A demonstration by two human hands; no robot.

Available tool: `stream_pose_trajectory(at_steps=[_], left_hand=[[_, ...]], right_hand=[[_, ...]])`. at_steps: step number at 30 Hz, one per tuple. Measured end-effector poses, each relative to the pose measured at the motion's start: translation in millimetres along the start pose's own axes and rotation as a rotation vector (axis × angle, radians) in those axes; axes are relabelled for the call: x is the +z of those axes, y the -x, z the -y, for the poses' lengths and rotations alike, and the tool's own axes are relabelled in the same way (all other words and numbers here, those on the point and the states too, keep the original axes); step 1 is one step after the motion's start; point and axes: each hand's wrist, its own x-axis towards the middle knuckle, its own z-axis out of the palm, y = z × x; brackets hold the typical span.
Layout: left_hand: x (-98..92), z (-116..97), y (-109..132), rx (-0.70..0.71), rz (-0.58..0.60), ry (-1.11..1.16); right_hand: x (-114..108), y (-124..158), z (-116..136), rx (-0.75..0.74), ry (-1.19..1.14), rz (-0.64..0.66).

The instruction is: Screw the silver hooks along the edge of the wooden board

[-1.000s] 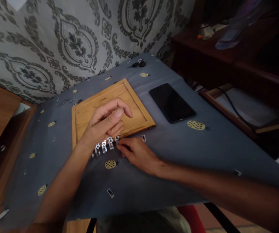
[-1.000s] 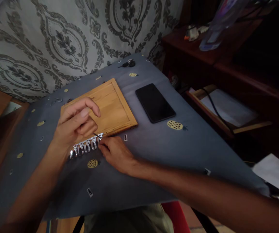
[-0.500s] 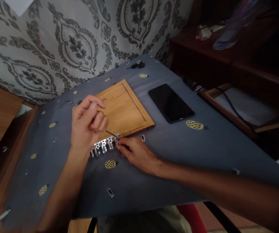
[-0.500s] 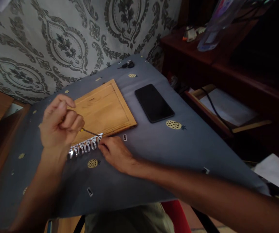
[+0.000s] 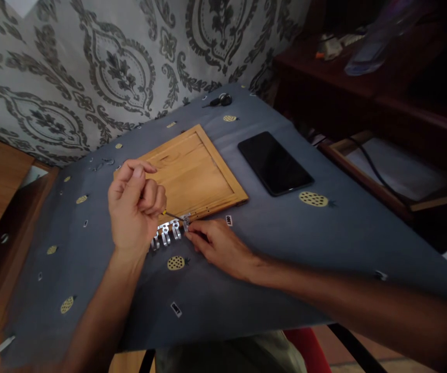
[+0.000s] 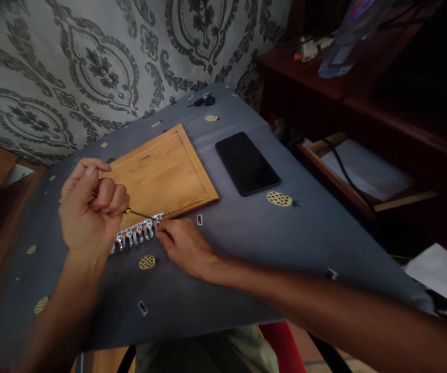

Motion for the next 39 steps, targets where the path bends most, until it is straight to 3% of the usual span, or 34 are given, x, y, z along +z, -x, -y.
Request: stream_pose_trajectory(at_steps=[26, 39], left_hand=[[-1.0, 5.4, 2.9, 0.021, 0.015, -0.051], [9.3, 7.2, -0.9, 0.002, 0.124, -0.032]], right_hand=[[0.7, 0.6, -2.1, 0.005, 0.009, 0.01], [-0.3, 1.0, -0.6, 0.024, -0.009, 0.016]])
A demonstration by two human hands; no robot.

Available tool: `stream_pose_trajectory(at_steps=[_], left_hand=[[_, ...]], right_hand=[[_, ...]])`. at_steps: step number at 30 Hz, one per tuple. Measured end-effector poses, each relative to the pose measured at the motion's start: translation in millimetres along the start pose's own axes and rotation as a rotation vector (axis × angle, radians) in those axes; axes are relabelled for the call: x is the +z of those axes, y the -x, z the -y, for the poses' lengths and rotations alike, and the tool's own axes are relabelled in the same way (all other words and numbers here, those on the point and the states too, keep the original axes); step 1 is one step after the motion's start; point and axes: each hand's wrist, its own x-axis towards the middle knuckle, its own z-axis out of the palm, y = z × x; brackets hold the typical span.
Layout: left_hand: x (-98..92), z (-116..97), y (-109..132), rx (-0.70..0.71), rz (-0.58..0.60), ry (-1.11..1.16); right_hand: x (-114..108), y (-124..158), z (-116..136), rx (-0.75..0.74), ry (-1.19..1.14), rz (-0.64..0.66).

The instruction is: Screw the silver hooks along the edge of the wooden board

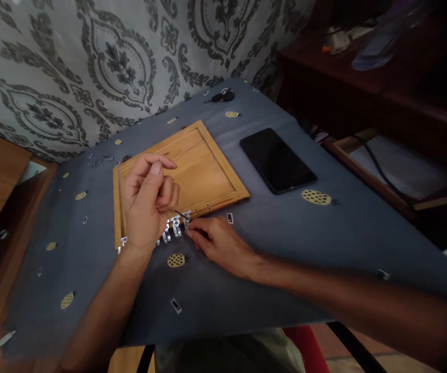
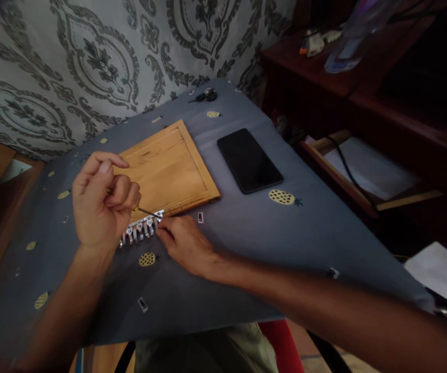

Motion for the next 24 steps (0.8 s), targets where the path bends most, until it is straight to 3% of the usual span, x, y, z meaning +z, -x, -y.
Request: stream_pose_trajectory(at_steps=[6, 11, 14, 21, 24], left_hand=[[-2.3, -0.2, -2.9, -0.077, 0.144, 0.008], [-8.3, -1.1, -0.8, -0.083, 0.192, 0.035], [-7.8, -0.8, -0.9, -0.087, 0.157, 0.014], [9.3, 5.9, -0.8, -0.024, -0.07, -0.022], [12.0, 8.4, 0.7, 0.001, -0.08, 0.002]], right_hand=[[-0.4, 0.0, 1.0, -0.022, 0.002, -0.013], [-0.7, -0.4, 1.5, -0.01, -0.01, -0.004], [-0.3, -0.8, 1.2, -0.016, 0.001, -0.008], [0.3, -0.8, 0.4, -0.005, 0.008, 0.002], [0.6, -1.0, -0.4, -0.015, 0.0, -0.004]])
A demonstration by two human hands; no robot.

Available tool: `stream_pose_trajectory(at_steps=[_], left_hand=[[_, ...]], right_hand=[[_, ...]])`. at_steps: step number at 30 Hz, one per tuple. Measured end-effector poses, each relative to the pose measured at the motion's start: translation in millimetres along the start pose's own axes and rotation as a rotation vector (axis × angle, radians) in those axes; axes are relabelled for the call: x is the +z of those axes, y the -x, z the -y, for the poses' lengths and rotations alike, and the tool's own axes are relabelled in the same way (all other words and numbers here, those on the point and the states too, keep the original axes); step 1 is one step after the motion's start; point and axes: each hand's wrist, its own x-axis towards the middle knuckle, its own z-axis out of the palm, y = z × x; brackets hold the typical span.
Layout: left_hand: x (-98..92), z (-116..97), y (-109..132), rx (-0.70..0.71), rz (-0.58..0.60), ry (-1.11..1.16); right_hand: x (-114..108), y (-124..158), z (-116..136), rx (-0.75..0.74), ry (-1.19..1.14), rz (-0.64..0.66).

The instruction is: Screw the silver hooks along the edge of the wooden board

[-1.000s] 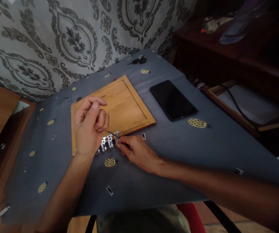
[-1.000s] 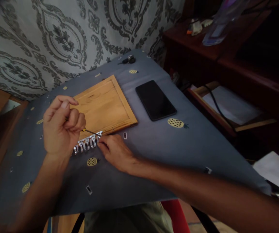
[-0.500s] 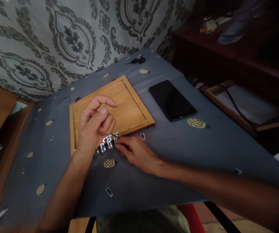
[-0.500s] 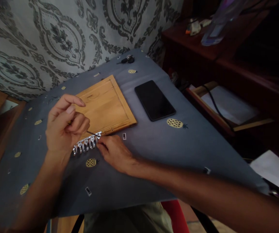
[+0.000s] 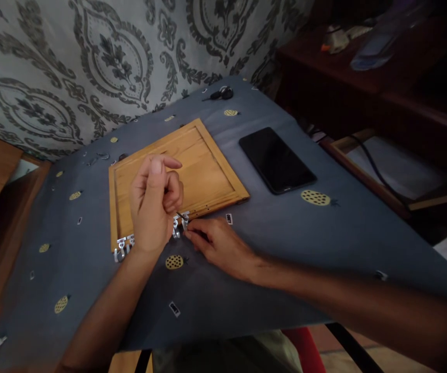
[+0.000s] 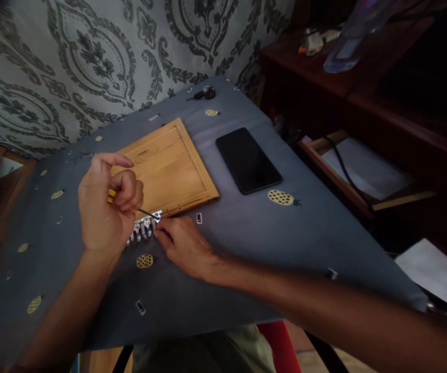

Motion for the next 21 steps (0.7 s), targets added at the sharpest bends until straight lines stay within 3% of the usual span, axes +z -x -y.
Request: stream_pose_trajectory(at_steps=[21], left_hand=[[-8.9, -2.5, -6.3, -0.092, 0.237, -0.02]], right_hand=[[-1.2, -0.5, 0.7, 0.005, -0.003, 0.009]])
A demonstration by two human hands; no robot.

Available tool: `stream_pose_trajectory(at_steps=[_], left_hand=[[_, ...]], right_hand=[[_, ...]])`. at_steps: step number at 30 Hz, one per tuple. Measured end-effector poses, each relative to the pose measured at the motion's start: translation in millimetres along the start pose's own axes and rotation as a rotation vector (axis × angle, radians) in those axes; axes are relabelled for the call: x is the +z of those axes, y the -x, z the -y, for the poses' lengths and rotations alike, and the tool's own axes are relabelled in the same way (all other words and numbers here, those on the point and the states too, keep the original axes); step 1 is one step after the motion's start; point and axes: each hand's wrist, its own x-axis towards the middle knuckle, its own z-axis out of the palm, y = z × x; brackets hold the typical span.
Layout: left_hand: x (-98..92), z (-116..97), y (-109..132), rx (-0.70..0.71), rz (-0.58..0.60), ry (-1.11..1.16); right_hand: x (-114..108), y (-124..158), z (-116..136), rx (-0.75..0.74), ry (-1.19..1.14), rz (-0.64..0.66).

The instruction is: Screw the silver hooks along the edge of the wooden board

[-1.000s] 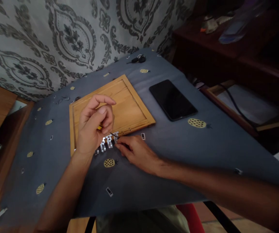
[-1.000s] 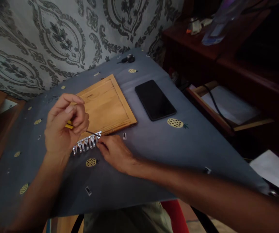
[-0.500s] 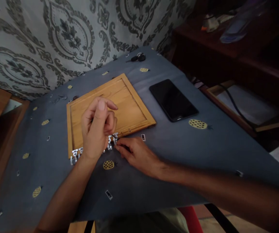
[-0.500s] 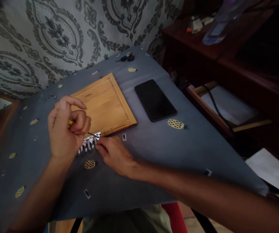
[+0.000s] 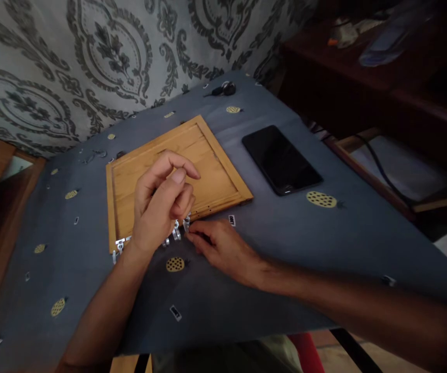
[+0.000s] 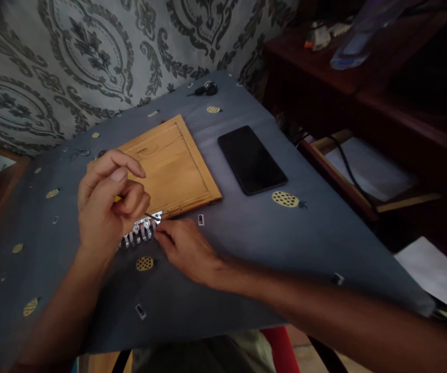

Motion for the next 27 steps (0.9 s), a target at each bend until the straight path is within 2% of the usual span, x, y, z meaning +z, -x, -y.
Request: stream_pose_trajectory(at_steps=[12, 21, 27], left_hand=[[-2.5, 2.2, 0.5, 0.006, 0.041, 0.016], [-13.0, -31.1, 0.4, 0.171, -0.163, 0.028], [-8.8, -20.3, 3.1, 0.07, -0.176, 0.04]], right_hand=[[0.9, -0.3, -1.1, 0.009, -0.007, -0.002], [0.6, 0.1, -1.5, 0.019, 0.002, 0.011], [1.3, -0.2, -1.8, 0.02, 0.0, 0.001]])
